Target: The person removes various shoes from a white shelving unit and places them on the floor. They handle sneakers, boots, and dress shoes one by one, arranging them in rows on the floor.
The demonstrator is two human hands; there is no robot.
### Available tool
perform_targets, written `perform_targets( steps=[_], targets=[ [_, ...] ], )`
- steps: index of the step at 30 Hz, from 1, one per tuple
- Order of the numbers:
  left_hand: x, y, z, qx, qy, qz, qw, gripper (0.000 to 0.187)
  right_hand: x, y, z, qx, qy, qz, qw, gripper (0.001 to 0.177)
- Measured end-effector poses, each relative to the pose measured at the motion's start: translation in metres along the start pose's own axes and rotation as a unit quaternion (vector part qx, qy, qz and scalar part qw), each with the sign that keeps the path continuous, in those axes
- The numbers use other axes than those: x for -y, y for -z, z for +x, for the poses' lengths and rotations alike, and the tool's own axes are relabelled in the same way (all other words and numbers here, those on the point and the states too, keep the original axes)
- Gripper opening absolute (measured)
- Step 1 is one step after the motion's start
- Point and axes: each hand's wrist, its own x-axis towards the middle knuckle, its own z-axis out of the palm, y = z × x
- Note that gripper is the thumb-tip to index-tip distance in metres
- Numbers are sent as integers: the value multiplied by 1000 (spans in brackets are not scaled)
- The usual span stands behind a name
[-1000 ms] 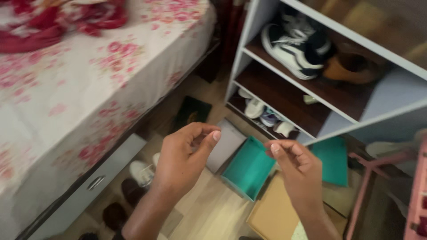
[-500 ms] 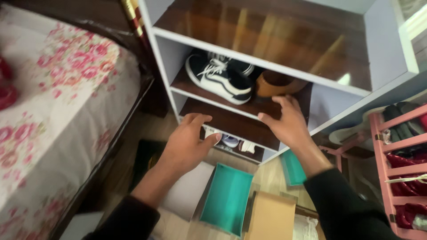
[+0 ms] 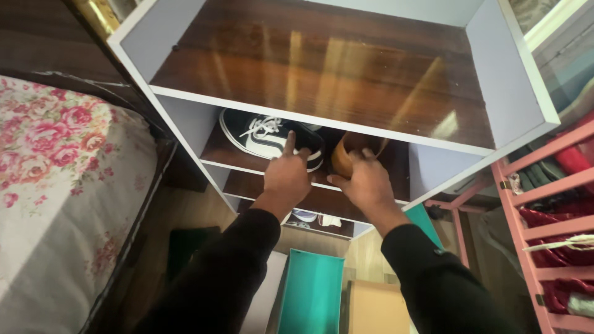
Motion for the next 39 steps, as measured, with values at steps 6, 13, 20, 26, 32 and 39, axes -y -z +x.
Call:
perform_targets(
  steps=[6,13,20,26,32,39],
  targets=[
    [16,-6,-21,-37,-28,26,999,45,7,20,-57,-15,4,-36,999,49],
    [52,-22,-138,-82,-90,10,992,28,33,41,-156,-9,96,-30,995,35],
    [63,-54,-310,-89,11,-108,990,27,72,43,-252,-15,239,72,968,26],
    [81,-96,-449,-118,185,-175,960,30,108,8,-318,145,331,76,929,30],
    [114,-124,-583,-152,306,-181,922,28,168,-47,-396,327,392,14,860,44],
    [125,-168,-754,-172,434,-181,866,26,249,-95,-517,425,541,-33,725,43]
  ],
)
